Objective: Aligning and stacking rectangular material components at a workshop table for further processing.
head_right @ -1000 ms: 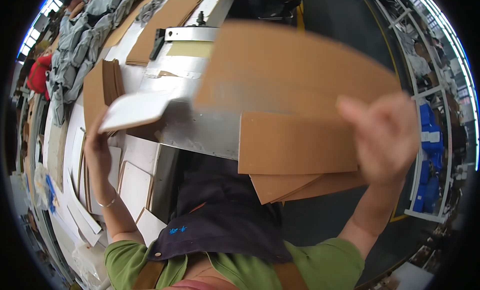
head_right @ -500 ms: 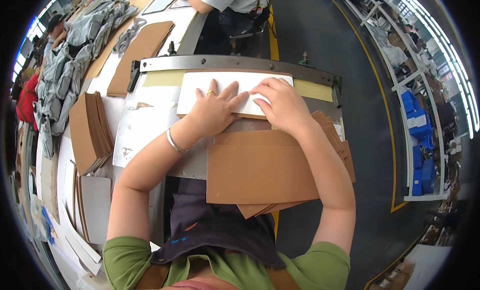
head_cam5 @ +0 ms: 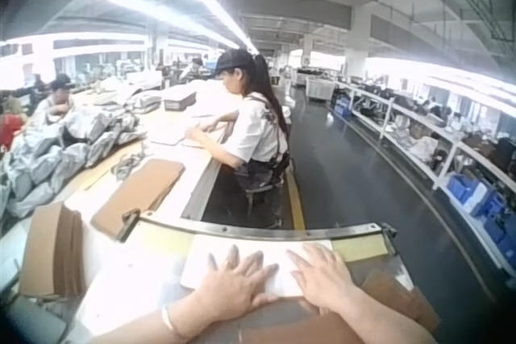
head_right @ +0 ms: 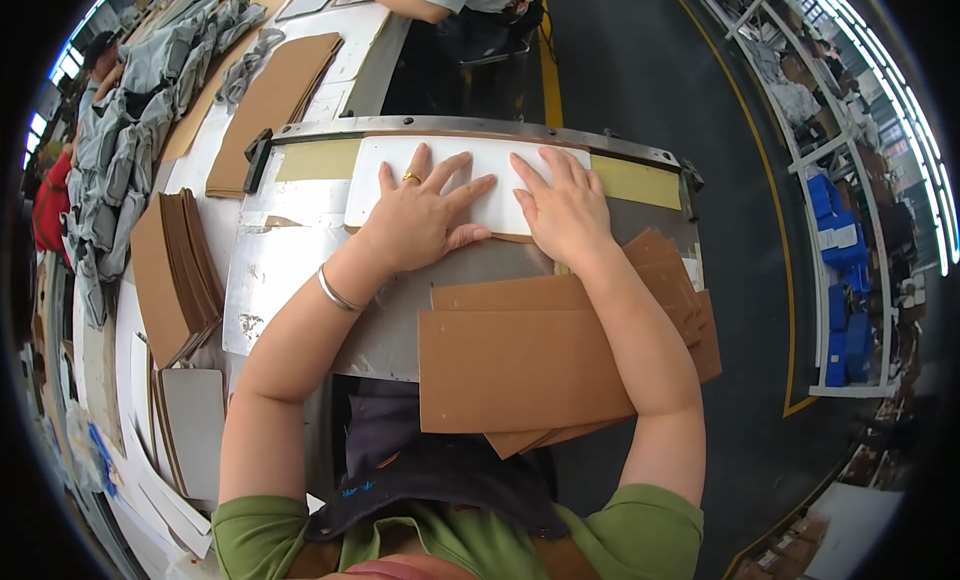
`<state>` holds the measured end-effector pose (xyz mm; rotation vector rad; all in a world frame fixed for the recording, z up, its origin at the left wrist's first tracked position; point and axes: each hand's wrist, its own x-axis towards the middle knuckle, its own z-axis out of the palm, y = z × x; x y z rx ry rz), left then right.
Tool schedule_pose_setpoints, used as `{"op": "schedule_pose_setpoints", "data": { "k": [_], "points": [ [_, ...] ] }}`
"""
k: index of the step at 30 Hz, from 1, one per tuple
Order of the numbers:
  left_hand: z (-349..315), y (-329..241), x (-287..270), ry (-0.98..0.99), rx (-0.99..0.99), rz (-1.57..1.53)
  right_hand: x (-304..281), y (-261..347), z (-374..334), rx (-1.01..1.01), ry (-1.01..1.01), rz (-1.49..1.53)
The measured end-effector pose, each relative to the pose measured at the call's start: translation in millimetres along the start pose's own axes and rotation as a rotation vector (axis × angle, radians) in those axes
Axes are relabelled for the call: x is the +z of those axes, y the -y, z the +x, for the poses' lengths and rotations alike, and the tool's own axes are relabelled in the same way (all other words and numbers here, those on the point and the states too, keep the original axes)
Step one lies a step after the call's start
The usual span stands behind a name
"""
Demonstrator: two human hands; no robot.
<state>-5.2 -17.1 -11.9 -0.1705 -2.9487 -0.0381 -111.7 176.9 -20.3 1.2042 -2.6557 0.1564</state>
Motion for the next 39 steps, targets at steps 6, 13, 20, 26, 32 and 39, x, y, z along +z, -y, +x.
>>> {"op": "schedule_pose_setpoints", "data": {
  "k": [6, 13, 20, 26, 32, 39],
  "points": [
    [0, 3, 1, 0.051, -0.029, -0.123, -5, 3, 0, -0.017, -0.016, 0.016],
    [-10, -3, 3, -0.012, -0.015, -0.094, -20, -3, 27, -0.016, 0.106, 0.228],
    [-19, -11, -1, -0.019, 0.090, -0.161, -37, 9, 78, 0.083, 0.326, 0.485],
    [-6, -1, -28, -0.550, 0.114, -0.405, -68, -13, 76, 0.064, -0.077, 0.893],
    [-10, 1, -43, -0.663, 0.132, -0.415, -84, 26, 7, 0.328, -0.220, 1.134],
    [-24, -9, -5, -0.083, 0.052, -0.076, -89, 38, -25, 0.398, 0.621, 1.035]
  ]
}}
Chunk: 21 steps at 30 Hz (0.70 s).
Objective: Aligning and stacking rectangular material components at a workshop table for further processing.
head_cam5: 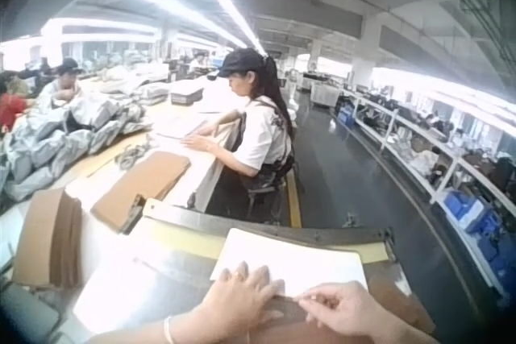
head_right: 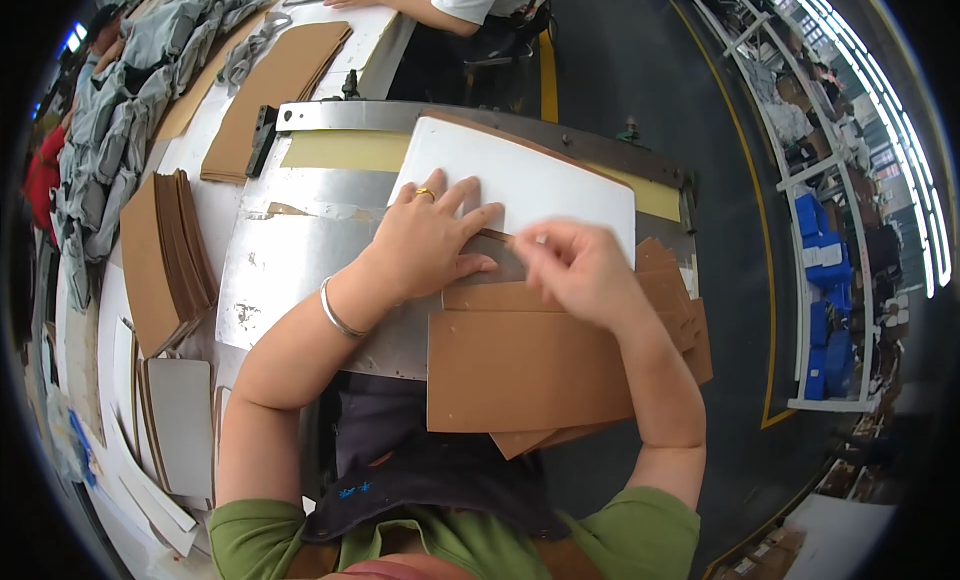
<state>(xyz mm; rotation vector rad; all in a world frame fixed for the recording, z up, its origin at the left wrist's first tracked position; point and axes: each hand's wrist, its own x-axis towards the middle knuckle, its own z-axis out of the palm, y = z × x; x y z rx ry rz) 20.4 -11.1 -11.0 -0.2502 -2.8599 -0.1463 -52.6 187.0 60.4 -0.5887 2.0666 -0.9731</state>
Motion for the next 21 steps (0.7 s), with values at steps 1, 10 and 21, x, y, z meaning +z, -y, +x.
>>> {"op": "schedule_pose_setpoints", "data": {
  "k": [1, 10, 21],
  "points": [
    [0, -1, -9, 0.087, -0.043, -0.001, -3, -5, 12, -0.218, -0.250, -0.209],
    [11, 7, -2, 0.058, -0.165, 0.068, -17, -67, 65, -0.416, -0.525, -1.109],
    [14, 3, -4, 0.156, -0.197, 0.129, -13, -70, 72, -0.420, -0.598, -1.021]
  ]
}}
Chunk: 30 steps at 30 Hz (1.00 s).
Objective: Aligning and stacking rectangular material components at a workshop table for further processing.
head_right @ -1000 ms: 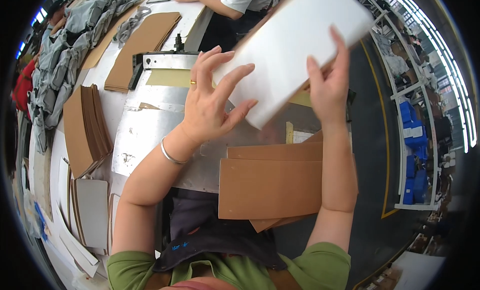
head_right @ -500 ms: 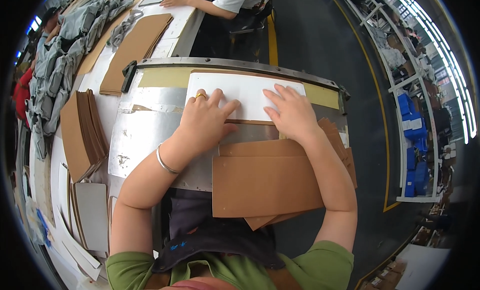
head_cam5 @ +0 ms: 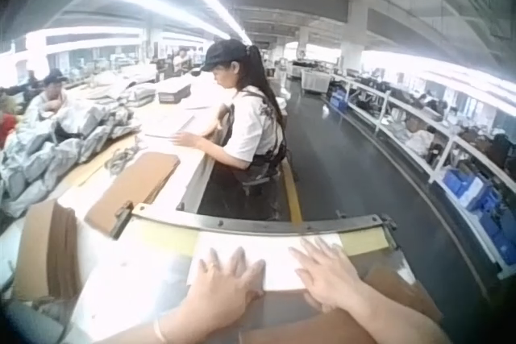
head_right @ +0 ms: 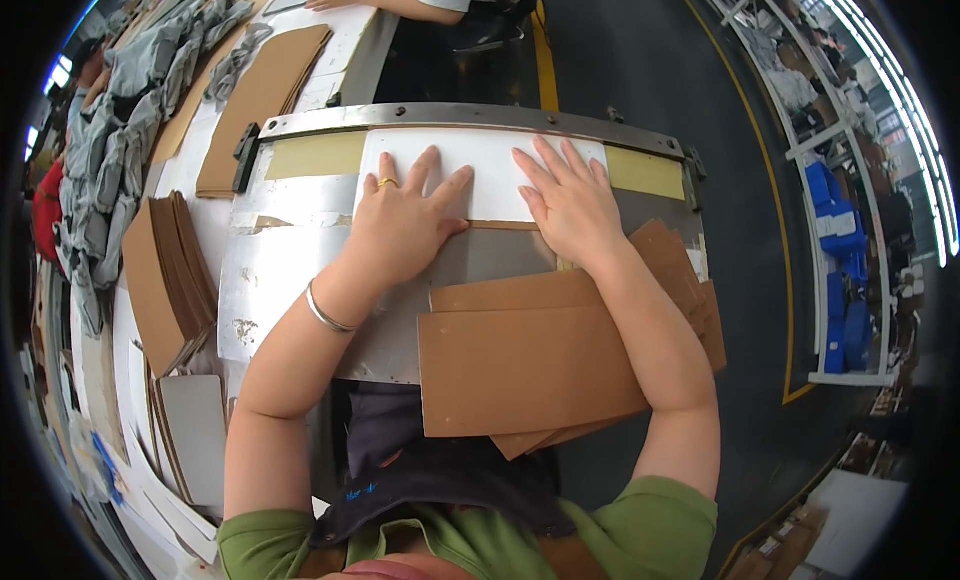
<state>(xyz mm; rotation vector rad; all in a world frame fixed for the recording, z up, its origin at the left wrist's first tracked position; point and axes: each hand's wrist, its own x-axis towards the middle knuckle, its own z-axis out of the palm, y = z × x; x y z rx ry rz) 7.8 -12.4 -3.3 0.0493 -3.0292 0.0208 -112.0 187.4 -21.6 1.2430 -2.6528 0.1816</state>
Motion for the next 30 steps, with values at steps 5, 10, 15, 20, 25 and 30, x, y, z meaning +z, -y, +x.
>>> {"op": "schedule_pose_setpoints", "data": {
  "k": [5, 10, 15, 20, 25, 30],
  "points": [
    [5, 5, -4, 0.039, 0.021, -0.006, 6, -2, 6, -0.017, -0.056, -0.001],
    [6, 6, -4, 0.059, 0.031, -0.049, 2, -1, 5, -0.010, -0.069, 0.002],
    [2, 9, -4, 0.008, 0.032, -0.052, 4, 1, 4, -0.027, -0.107, -0.034],
    [-5, 14, 7, -0.058, 0.050, -0.045, -12, -12, 9, 0.299, -0.099, 0.141],
    [1, 5, 3, -0.056, 0.067, -0.047, -29, -57, 18, 0.861, -0.112, 1.237],
    [-11, 26, -12, -0.335, 0.059, -0.693, -79, -38, -4, 0.206, -0.302, 1.464]
  ]
}}
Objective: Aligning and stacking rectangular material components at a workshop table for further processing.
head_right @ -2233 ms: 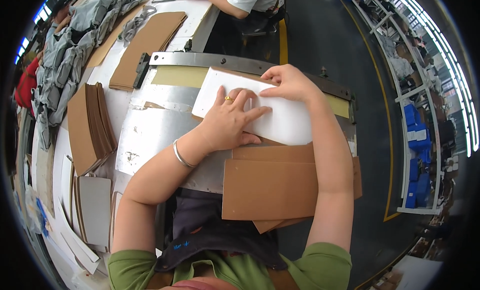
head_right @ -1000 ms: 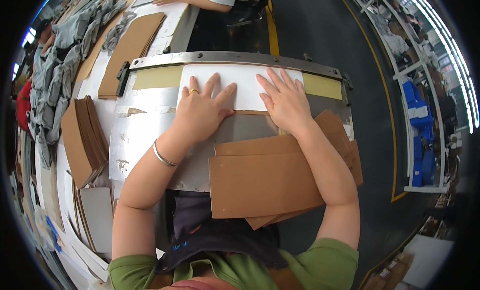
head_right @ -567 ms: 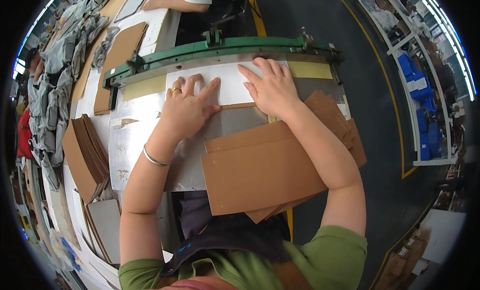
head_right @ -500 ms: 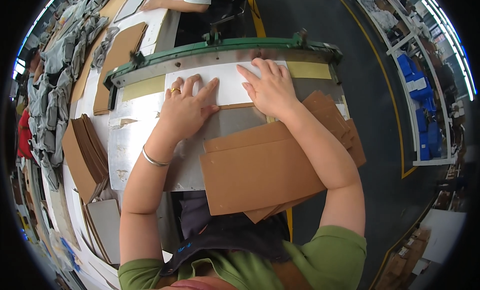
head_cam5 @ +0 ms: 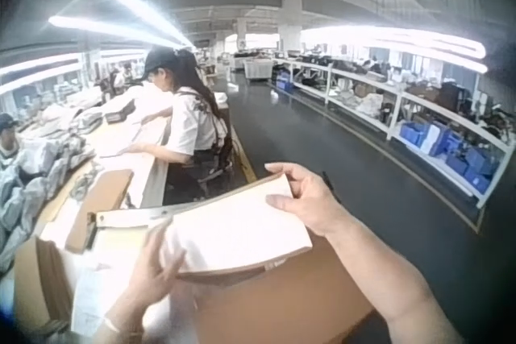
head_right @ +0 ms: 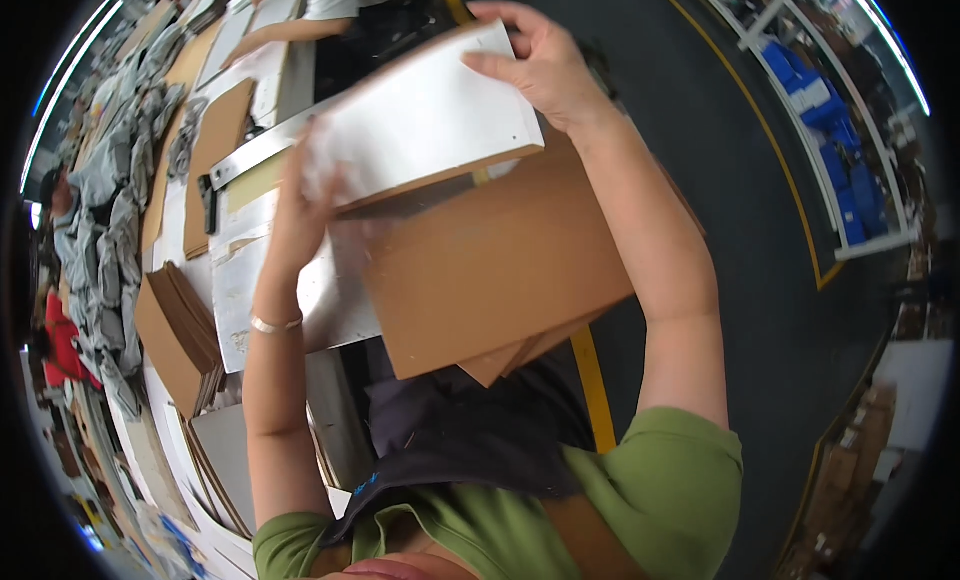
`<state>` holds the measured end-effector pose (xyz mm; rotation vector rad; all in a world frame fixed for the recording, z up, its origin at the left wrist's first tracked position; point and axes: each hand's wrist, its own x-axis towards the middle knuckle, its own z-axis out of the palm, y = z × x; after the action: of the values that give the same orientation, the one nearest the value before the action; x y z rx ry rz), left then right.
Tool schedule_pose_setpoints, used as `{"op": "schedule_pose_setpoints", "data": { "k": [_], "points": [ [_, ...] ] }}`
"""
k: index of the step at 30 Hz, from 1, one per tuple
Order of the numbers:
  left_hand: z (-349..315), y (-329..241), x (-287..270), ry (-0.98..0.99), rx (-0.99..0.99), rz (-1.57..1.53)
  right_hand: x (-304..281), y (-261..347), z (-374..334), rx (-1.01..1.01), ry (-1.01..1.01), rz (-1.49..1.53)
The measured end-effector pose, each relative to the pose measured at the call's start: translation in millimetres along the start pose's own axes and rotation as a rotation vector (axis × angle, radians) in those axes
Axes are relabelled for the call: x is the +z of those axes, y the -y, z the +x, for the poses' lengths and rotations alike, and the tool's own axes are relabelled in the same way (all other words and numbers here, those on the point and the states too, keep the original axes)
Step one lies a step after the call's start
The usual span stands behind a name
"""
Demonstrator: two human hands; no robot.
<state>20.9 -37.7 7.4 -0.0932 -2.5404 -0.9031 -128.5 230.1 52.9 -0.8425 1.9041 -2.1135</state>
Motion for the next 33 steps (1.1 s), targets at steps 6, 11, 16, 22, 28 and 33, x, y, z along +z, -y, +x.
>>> {"op": "schedule_pose_setpoints", "data": {
  "k": [6, 11, 16, 22, 28, 33],
  "points": [
    [-45, -25, -54, -0.247, -0.407, -0.576, -57, 91, -110, -0.370, 0.256, -0.411],
    [-60, -20, -28, 0.153, -0.257, -0.426, -65, 49, -209, -0.179, -0.246, -1.137],
    [-9, -62, 17, 0.252, 0.057, 0.021, -3, -38, -304, 0.271, -0.764, 0.008],
    [-3, -104, 71, 0.436, 0.148, 0.184, 45, -23, -274, 0.429, -0.565, 0.783],
    [-53, -117, 68, 0.344, 0.253, 0.158, 50, -21, -263, 0.305, -0.725, 0.555],
    [-33, -114, 27, 0.187, 0.126, -0.381, 19, 17, -237, -0.142, -0.402, -0.034]
  ]
}}
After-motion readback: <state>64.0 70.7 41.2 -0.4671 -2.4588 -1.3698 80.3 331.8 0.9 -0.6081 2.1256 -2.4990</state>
